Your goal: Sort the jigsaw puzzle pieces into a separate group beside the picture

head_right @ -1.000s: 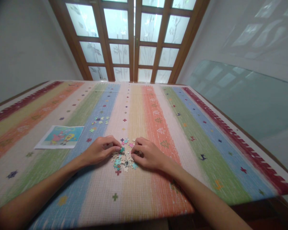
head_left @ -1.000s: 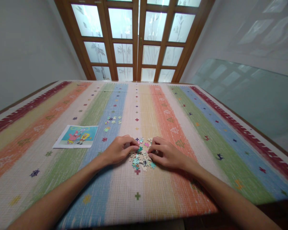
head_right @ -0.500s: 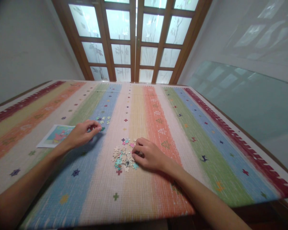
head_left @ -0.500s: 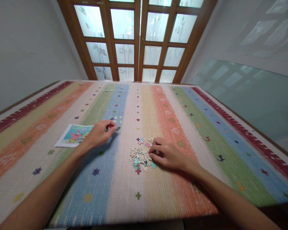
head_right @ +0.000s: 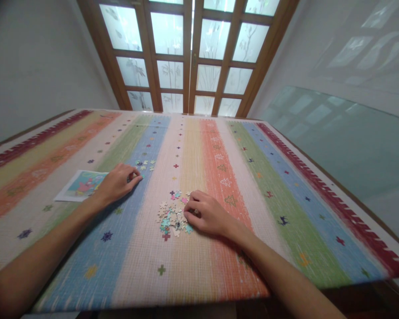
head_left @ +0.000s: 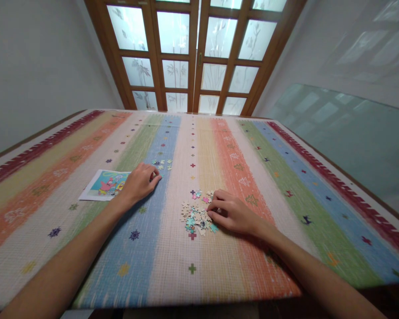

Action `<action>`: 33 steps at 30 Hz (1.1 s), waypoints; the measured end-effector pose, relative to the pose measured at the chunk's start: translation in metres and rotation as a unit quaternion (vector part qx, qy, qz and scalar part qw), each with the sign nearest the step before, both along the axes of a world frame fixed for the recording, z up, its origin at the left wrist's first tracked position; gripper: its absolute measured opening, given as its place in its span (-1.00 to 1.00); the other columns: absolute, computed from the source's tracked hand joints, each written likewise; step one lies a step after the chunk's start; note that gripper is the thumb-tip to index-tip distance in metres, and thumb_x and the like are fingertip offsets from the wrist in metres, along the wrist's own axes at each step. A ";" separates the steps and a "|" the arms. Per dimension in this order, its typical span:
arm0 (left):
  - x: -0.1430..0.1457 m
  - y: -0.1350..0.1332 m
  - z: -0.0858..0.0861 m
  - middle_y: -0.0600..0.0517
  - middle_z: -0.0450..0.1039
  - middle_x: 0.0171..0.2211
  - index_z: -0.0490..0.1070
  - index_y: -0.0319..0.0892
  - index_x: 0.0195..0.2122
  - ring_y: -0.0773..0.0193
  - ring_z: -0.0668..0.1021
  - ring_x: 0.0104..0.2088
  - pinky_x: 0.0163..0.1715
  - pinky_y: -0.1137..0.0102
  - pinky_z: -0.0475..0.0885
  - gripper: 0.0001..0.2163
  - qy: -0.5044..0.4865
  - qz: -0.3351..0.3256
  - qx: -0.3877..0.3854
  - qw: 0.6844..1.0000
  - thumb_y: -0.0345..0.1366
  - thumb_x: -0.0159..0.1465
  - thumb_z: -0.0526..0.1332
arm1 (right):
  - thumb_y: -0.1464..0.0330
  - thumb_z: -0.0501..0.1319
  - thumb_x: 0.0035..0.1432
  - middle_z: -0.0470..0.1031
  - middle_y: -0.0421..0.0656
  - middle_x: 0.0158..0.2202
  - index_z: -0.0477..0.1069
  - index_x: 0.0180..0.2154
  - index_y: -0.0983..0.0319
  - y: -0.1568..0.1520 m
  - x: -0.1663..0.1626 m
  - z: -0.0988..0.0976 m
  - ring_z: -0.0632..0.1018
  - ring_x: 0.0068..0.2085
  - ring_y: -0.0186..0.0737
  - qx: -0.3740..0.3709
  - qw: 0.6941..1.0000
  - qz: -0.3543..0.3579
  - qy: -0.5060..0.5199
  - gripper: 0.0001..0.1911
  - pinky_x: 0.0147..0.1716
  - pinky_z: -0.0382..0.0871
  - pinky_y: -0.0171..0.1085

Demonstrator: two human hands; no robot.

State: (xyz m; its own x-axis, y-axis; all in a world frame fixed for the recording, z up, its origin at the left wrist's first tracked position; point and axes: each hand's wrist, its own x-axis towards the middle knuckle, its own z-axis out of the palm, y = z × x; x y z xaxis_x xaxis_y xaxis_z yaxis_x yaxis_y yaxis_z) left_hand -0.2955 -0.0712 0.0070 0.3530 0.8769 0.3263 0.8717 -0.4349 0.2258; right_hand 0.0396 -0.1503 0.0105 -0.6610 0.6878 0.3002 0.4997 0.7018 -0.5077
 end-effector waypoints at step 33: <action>0.073 -0.060 0.011 -0.08 0.45 -0.19 0.48 -0.15 -0.05 0.12 0.47 -0.15 -0.12 0.22 0.43 -0.81 -0.084 -0.257 -0.042 0.962 -0.26 0.42 0.14 | 0.35 0.15 0.37 0.40 -0.07 -0.25 0.56 -0.18 0.23 -0.003 -0.001 0.006 0.44 -0.21 -0.18 0.035 0.999 0.010 0.012 -0.79 -0.20 0.36 -0.18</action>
State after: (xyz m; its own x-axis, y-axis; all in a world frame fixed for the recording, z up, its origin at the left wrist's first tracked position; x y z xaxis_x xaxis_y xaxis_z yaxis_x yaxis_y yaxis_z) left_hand -0.2230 -0.1316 0.0178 0.6955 0.6260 0.3527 0.4937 -0.7730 0.3985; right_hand 0.0385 -0.1531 0.0162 -0.6666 0.6509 0.3634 0.4727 0.7460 -0.4691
